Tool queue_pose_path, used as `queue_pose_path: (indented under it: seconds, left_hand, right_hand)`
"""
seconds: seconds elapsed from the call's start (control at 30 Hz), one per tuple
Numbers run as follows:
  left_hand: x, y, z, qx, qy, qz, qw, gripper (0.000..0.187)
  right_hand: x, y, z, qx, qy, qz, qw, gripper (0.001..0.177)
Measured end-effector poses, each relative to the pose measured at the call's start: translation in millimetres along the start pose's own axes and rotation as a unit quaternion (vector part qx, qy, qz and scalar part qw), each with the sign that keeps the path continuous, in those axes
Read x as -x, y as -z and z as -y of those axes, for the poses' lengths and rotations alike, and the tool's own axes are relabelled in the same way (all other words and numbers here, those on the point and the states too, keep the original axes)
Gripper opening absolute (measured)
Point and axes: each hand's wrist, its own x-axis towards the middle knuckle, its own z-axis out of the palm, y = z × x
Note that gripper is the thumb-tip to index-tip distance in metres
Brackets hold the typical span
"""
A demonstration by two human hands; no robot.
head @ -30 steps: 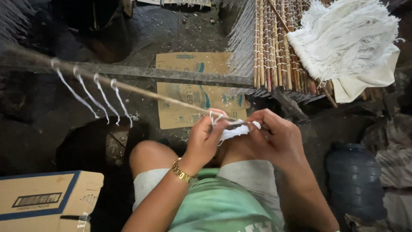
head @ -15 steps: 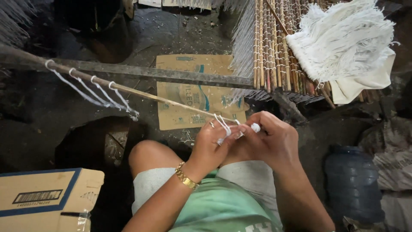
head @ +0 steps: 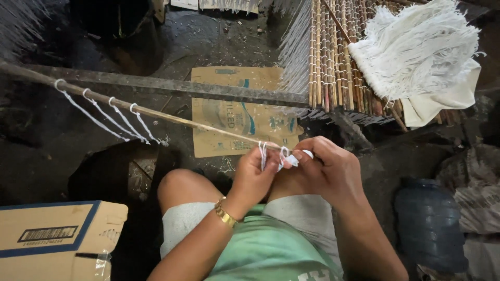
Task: Tying individual cotton wicks onto a wooden rod in preparation for candle making.
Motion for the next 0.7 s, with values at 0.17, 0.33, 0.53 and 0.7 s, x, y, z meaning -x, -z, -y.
queue_pose_path:
  seconds: [0.17,0.33,0.53,0.7]
  left_hand:
    - [12.1,6.0,14.1,-0.192,-0.12,0.021,0.974,0.026]
    - [-1.2,4.5,-42.4,-0.192,-0.145,0.042,0.97,0.011]
    - [-5.9,33.5,-40.3,-0.179,-0.122,0.047,0.975,0.016]
    - [-0.6,35.8,-68.3,-0.128,-0.05,0.054,0.989,0.012]
  right_hand:
    - [0.8,-4.9,-10.4,-0.041,-0.015,-0.026,0.999,0.011]
    - [-2.4,-2.1,4.3,-0.007,-0.012,-0.032,0.999,0.021]
    - [2.5,2.4,3.0,0.027,-0.025,-0.048,0.998,0.023]
    - [-0.8,9.9,4.4,0.019,-0.014,-0.058,0.998,0.016]
